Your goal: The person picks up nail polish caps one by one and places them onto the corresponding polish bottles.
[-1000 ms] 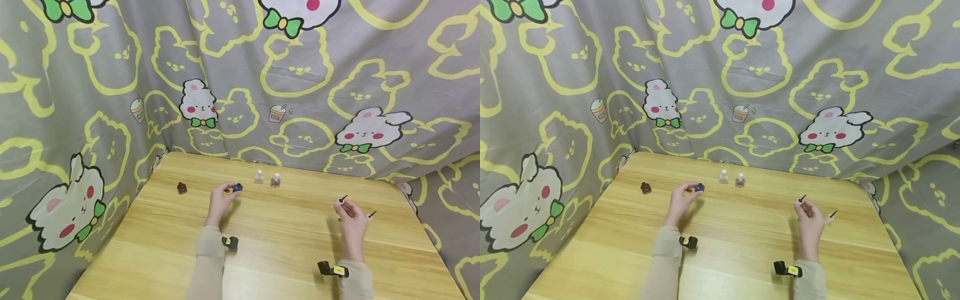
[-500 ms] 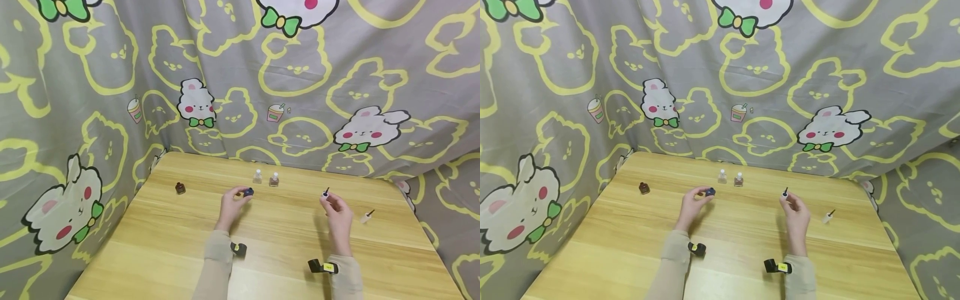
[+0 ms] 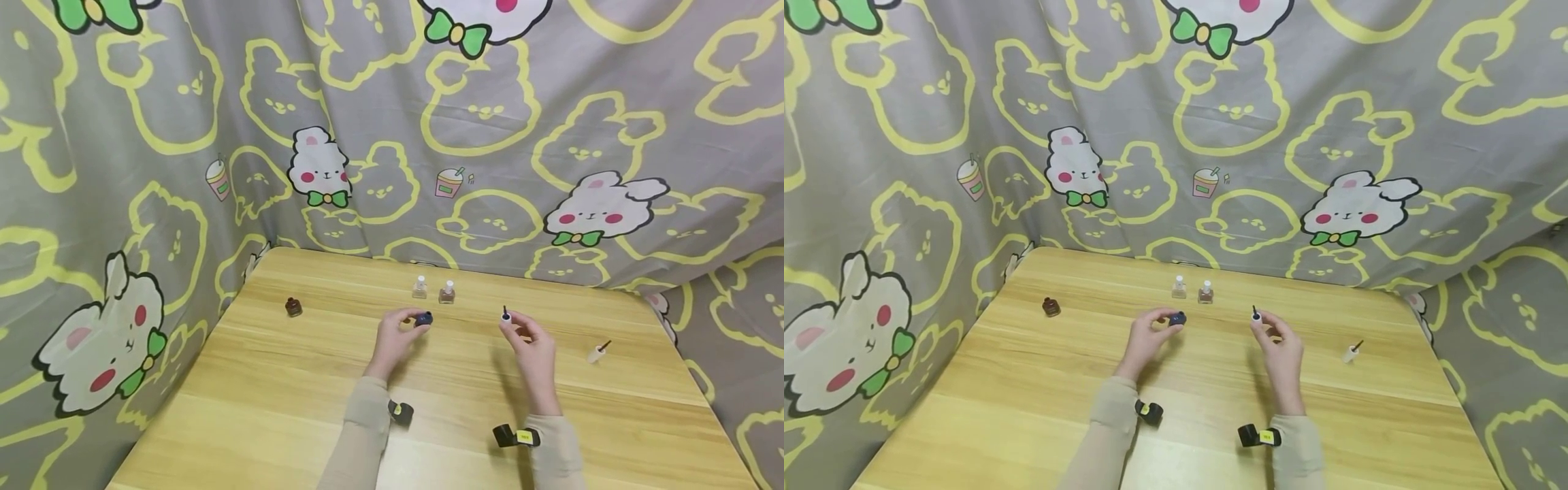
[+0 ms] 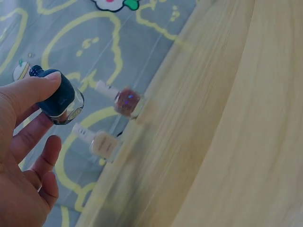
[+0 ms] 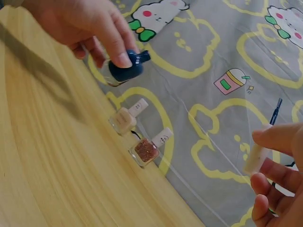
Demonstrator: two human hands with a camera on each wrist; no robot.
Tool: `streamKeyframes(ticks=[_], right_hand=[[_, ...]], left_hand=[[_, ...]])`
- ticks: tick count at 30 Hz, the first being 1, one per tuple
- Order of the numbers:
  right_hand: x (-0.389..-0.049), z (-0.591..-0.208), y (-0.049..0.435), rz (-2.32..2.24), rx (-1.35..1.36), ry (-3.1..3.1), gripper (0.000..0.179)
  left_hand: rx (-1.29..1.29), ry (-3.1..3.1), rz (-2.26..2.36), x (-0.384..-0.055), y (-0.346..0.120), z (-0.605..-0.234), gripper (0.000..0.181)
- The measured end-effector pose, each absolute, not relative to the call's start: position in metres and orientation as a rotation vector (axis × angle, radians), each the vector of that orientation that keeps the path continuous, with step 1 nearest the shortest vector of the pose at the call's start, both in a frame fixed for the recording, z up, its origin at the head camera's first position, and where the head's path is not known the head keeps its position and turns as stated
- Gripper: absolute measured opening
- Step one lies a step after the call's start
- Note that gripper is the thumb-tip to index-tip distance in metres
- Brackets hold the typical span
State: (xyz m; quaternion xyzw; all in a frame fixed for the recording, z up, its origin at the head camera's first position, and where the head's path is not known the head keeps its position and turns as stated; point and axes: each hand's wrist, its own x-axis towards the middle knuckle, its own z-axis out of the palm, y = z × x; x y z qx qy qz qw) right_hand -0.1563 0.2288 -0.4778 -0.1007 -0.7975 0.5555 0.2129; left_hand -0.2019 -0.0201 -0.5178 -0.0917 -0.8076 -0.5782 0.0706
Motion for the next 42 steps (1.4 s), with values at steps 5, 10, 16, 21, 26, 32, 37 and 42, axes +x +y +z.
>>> streamKeyframes(ticks=[5,10,16,21,26,32,37,42], right_hand=[[-0.157,-0.480,0.225,1.406,-0.168,-2.276,0.021],[-0.156,-0.480,0.221,1.319,-0.120,-2.349,0.020],[-0.154,-0.479,0.218,1.253,-0.058,-2.381,0.022],[-0.153,-0.479,0.217,1.266,-0.032,-2.419,0.023],[-0.152,-0.479,0.217,1.262,-0.028,-2.473,0.026],[-0.152,-0.477,0.215,1.272,-0.035,-2.500,0.026],[-0.153,-0.479,0.215,1.280,0.007,-2.489,0.022],[-0.152,-0.480,0.215,1.249,0.074,-2.481,0.021]], left_hand=[[-0.330,-2.441,-1.721,-0.200,-0.013,-0.518,0.029],[-0.364,-2.462,-1.682,-0.196,-0.007,-0.516,0.030],[-0.424,-2.435,-1.639,-0.192,0.001,-0.513,0.029],[-0.452,-2.455,-1.582,-0.190,0.007,-0.514,0.030],[-0.486,-2.446,-1.530,-0.189,0.010,-0.516,0.028],[-0.476,-2.451,-1.522,-0.190,0.010,-0.517,0.029],[-0.458,-2.467,-1.521,-0.190,0.010,-0.515,0.029],[-0.455,-2.472,-1.497,-0.190,0.011,-0.514,0.029]])
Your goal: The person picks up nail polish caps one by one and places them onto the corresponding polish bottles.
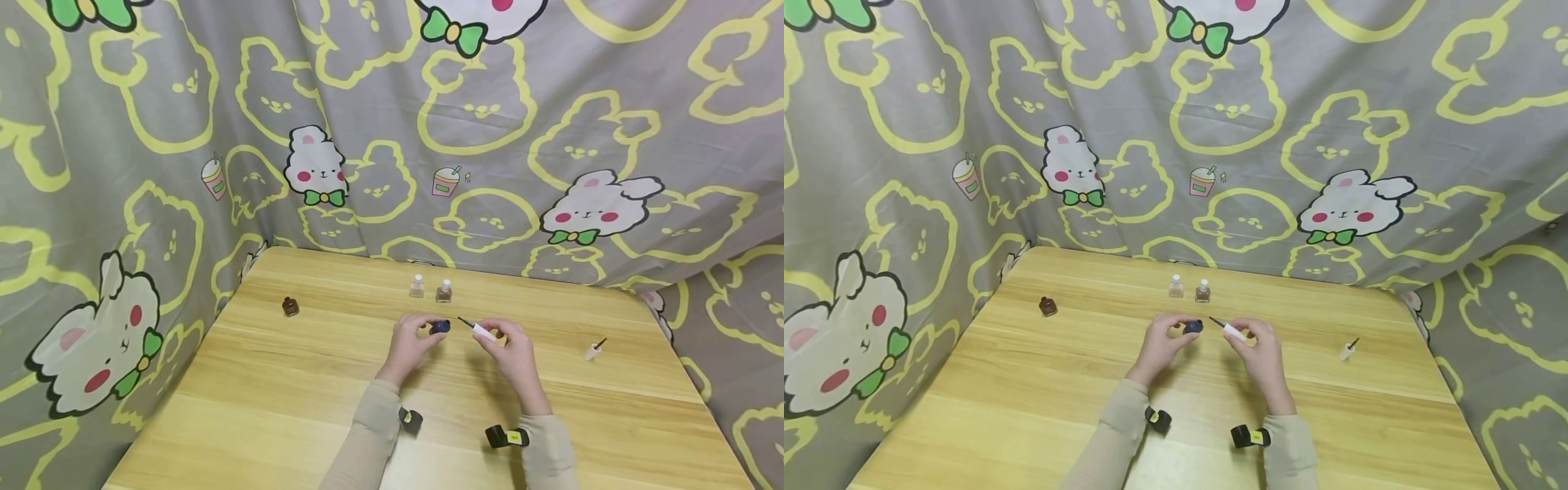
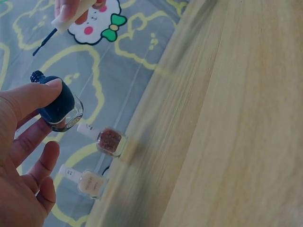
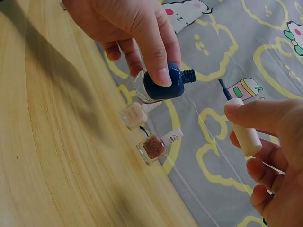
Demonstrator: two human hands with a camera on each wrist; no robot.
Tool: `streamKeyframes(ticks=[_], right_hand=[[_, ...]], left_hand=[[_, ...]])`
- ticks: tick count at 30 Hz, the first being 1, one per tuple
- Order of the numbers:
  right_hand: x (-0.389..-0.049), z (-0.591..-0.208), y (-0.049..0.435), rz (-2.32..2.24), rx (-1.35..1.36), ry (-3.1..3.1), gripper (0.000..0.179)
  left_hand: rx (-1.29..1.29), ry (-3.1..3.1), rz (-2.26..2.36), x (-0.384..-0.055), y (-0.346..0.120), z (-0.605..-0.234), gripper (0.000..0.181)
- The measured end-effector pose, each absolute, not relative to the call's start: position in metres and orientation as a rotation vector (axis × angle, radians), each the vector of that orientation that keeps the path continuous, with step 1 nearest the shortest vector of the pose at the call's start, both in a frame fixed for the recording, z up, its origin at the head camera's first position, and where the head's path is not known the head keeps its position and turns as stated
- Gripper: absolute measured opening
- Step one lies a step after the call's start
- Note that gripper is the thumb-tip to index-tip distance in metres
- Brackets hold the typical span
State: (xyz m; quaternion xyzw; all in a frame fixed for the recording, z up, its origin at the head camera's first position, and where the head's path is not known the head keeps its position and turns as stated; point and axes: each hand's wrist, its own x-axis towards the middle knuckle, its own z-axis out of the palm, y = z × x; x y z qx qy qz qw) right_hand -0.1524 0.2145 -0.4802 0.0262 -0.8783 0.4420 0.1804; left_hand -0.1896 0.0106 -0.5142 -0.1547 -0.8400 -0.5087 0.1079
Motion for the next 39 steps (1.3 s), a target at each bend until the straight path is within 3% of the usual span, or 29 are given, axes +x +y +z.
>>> streamKeyframes(ticks=[39], right_hand=[[-0.1501,-0.4795,0.2091,1.117,0.226,-2.540,0.022]], left_hand=[[-0.529,-2.589,-1.232,-0.1821,0.0187,-0.5079,0.026]])
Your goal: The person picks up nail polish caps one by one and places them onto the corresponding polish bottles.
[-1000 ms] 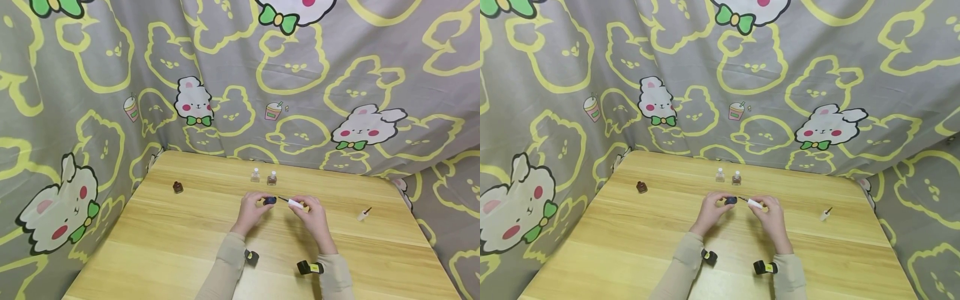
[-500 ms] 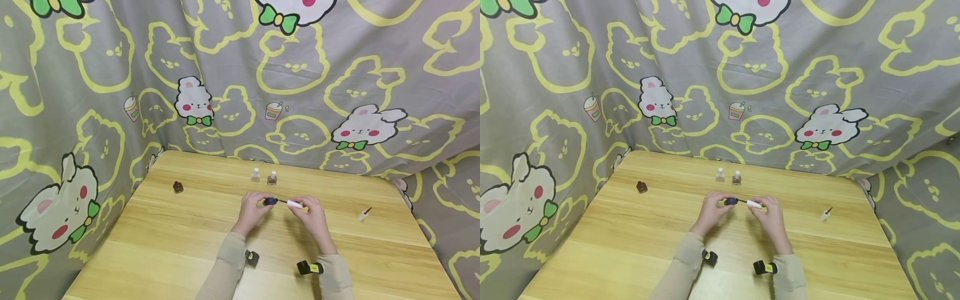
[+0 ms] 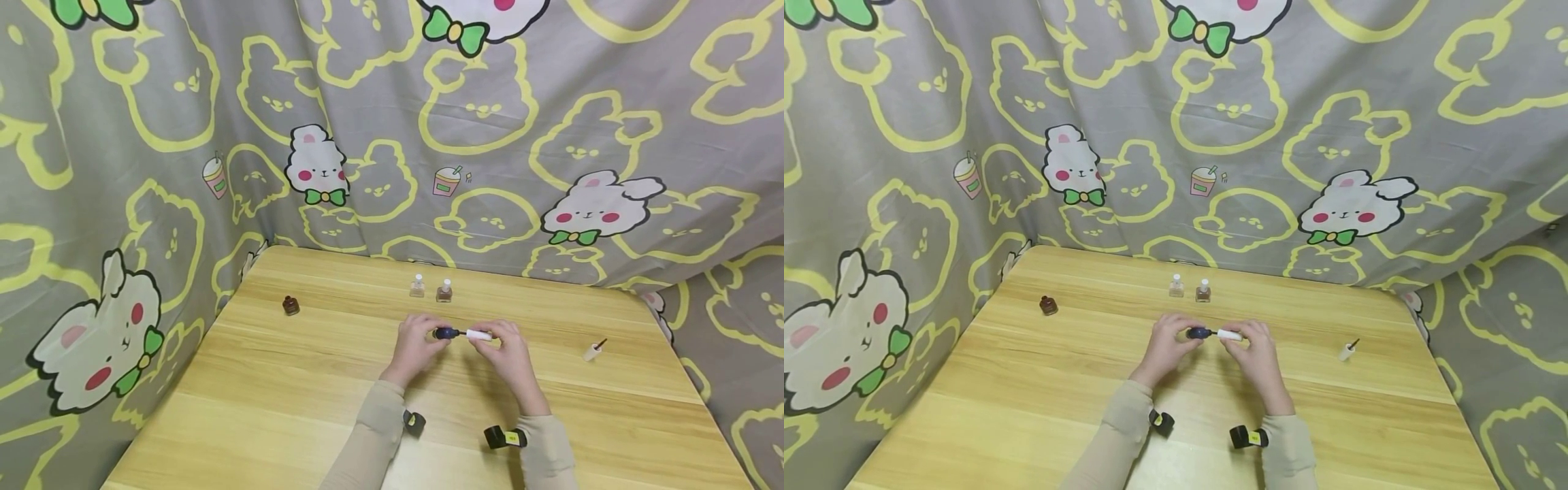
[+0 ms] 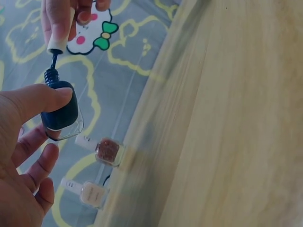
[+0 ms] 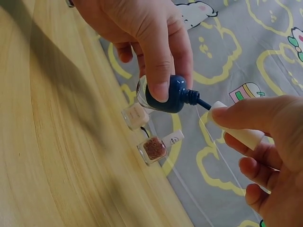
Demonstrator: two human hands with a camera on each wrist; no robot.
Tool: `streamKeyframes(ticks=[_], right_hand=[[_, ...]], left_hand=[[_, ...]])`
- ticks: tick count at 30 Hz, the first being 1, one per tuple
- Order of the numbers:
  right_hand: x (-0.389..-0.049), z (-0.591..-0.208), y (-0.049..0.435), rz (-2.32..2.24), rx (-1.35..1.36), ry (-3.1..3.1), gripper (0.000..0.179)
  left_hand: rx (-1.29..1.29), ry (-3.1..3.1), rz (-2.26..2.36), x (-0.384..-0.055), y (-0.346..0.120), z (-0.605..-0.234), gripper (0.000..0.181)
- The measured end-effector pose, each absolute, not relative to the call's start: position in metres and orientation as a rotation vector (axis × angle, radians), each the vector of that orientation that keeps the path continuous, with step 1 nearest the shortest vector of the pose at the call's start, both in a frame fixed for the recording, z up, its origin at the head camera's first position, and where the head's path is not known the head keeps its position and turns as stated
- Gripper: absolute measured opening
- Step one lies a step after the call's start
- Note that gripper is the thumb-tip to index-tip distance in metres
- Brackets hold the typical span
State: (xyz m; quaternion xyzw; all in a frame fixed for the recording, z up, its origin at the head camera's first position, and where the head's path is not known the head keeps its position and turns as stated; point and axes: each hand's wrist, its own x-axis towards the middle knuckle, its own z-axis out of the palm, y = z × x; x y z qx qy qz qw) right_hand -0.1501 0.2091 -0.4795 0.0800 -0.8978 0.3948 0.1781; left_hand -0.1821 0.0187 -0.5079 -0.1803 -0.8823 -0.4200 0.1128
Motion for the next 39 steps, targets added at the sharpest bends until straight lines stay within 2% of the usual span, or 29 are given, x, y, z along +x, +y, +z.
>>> streamKeyframes(ticks=[33,39], right_hand=[[-0.150,-0.484,0.207,1.062,0.338,-2.609,0.018],[-0.150,-0.483,0.207,1.074,0.318,-2.617,0.023]], left_hand=[[-0.620,-2.653,-1.096,-0.177,0.030,-0.511,0.027],[-0.605,-2.648,-1.146,-0.177,0.029,-0.511,0.027]])
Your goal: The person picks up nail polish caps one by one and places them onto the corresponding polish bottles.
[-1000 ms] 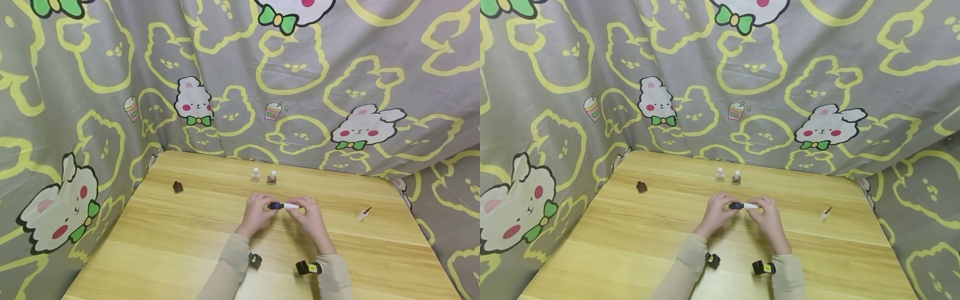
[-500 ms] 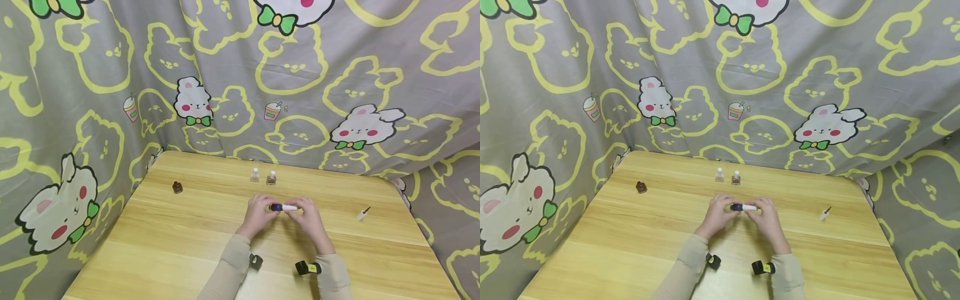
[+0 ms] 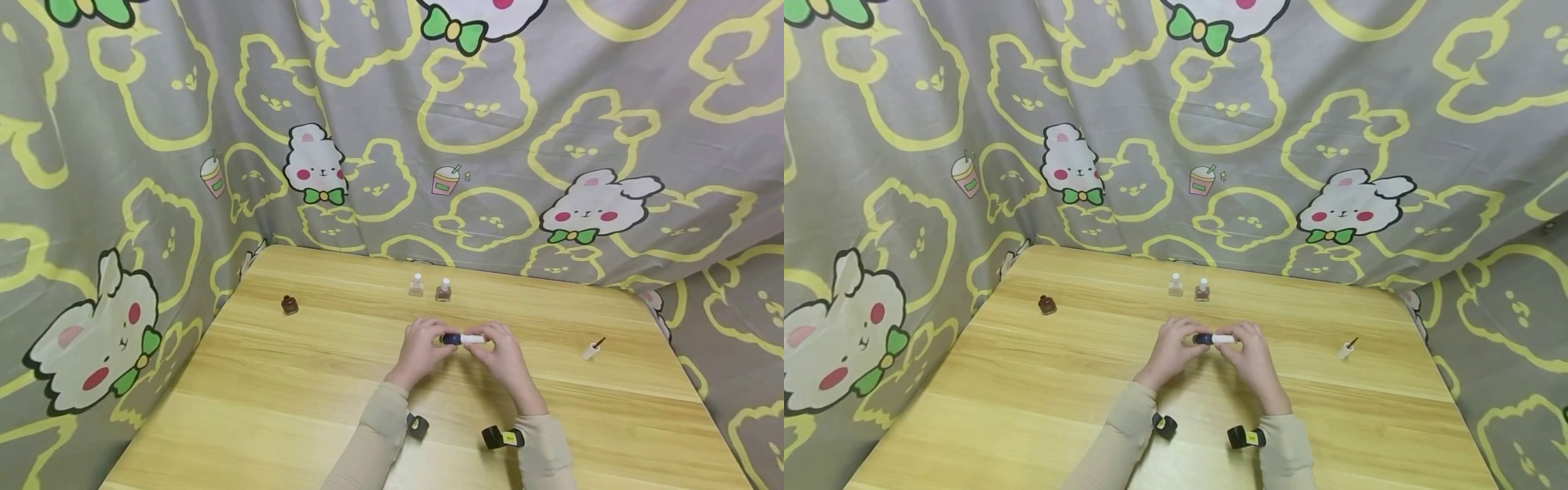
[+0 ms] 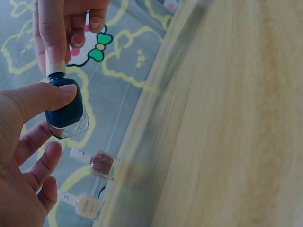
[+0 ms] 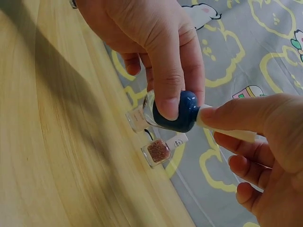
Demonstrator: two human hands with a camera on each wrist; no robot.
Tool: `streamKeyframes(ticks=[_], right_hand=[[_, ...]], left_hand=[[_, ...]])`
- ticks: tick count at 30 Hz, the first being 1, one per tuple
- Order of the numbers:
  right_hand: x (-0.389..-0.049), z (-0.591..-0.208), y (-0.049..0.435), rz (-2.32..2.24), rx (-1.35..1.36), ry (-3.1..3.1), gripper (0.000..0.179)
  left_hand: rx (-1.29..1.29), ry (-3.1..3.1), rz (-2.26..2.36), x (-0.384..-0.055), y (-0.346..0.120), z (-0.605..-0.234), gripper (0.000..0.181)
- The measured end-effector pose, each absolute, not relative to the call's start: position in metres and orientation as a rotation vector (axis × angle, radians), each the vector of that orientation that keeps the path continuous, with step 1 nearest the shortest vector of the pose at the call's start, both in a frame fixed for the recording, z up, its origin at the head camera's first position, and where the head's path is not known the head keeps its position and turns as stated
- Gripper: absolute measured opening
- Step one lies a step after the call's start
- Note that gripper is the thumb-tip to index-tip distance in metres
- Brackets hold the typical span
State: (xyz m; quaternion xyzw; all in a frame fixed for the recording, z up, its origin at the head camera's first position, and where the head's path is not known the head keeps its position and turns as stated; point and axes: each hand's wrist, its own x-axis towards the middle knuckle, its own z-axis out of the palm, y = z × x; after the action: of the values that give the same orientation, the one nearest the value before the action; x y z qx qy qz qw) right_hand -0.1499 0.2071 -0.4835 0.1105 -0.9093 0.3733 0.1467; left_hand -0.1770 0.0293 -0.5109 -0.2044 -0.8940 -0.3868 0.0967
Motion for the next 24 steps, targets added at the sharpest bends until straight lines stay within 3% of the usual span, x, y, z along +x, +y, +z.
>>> streamKeyframes(ticks=[9,16,24], right_hand=[[-0.152,-0.484,0.210,1.429,0.232,-2.499,0.045],[-0.156,-0.491,0.215,1.891,0.135,-2.245,0.042],[-0.160,-0.506,0.211,2.306,0.263,-1.892,0.038]], left_hand=[[-0.561,-2.570,-1.366,-0.181,0.026,-0.515,0.027],[-0.552,-2.513,-1.514,-0.181,0.024,-0.518,0.028],[-0.590,-2.465,-1.649,-0.184,0.025,-0.522,0.029]])
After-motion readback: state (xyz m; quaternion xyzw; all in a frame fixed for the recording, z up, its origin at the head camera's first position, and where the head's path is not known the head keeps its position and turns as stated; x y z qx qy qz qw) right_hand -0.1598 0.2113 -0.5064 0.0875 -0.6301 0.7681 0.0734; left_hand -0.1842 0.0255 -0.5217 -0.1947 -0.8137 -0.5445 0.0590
